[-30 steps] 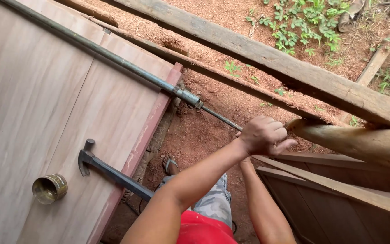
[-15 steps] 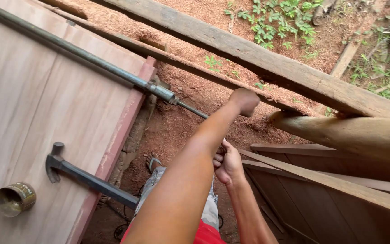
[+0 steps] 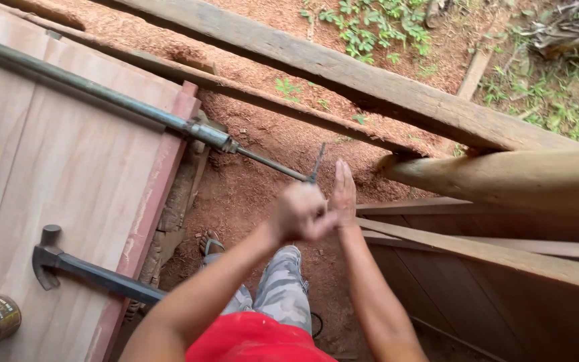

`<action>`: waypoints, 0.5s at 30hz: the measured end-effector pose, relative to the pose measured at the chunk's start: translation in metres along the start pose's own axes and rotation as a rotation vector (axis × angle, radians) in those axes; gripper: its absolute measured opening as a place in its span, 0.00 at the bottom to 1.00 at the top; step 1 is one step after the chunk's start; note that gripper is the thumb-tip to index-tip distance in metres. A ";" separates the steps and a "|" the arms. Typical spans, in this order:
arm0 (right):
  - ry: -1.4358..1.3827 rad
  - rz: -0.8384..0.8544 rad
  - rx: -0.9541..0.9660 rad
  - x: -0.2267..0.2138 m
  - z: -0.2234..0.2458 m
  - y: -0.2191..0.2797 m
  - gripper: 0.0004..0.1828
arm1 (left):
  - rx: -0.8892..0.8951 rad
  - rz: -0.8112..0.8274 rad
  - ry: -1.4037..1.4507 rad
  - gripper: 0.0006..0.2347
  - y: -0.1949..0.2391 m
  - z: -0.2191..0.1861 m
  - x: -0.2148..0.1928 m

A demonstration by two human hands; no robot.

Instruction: The person assembles a wooden structure by attaching a metal pipe to a wooden frame using a clamp and hammer. They secure the pipe to the frame, adjust the clamp, and hammer nails into the wood to fasten the components together.

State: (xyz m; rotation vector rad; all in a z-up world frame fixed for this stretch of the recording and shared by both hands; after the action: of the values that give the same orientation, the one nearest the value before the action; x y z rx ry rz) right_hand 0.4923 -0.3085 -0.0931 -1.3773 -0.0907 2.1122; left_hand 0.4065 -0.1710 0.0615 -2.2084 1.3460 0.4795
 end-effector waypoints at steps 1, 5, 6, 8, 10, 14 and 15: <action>0.006 0.003 -0.098 0.010 -0.002 -0.019 0.55 | 0.116 -0.050 -0.008 0.16 0.023 -0.011 -0.013; -0.211 -0.062 -0.140 0.028 -0.023 -0.057 0.44 | 0.273 -0.067 -0.188 0.15 0.055 -0.013 -0.001; -0.102 -0.119 -0.238 0.020 -0.019 -0.072 0.41 | 0.294 -0.114 -0.192 0.13 0.051 -0.012 0.004; 0.001 -0.181 -0.350 0.016 -0.018 -0.095 0.37 | 0.314 -0.173 -0.207 0.12 0.041 -0.005 0.013; -0.043 -0.103 -0.479 0.017 -0.012 -0.093 0.22 | 0.311 -0.218 -0.162 0.14 0.042 -0.008 0.022; -0.101 0.050 -0.468 0.070 -0.039 -0.075 0.24 | 0.333 -0.268 -0.035 0.11 0.027 -0.006 0.019; -0.114 -0.057 -0.395 0.072 -0.032 -0.072 0.24 | 0.303 -0.256 -0.023 0.13 0.026 -0.005 0.024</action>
State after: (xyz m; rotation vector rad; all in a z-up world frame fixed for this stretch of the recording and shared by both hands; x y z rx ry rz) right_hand 0.5326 -0.2206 -0.1393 -1.4470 -0.6140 2.2017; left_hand 0.3941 -0.2005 0.0465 -2.0736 1.0269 0.1915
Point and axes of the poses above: each hand's wrist, its own y-axis away from the middle knuckle, its own x-axis out of the palm, z = x × y, the point moved 1 cm from there along -y, towards the middle knuckle, and after that the axes turned 12 degrees about -x, right-handed, at the moved point
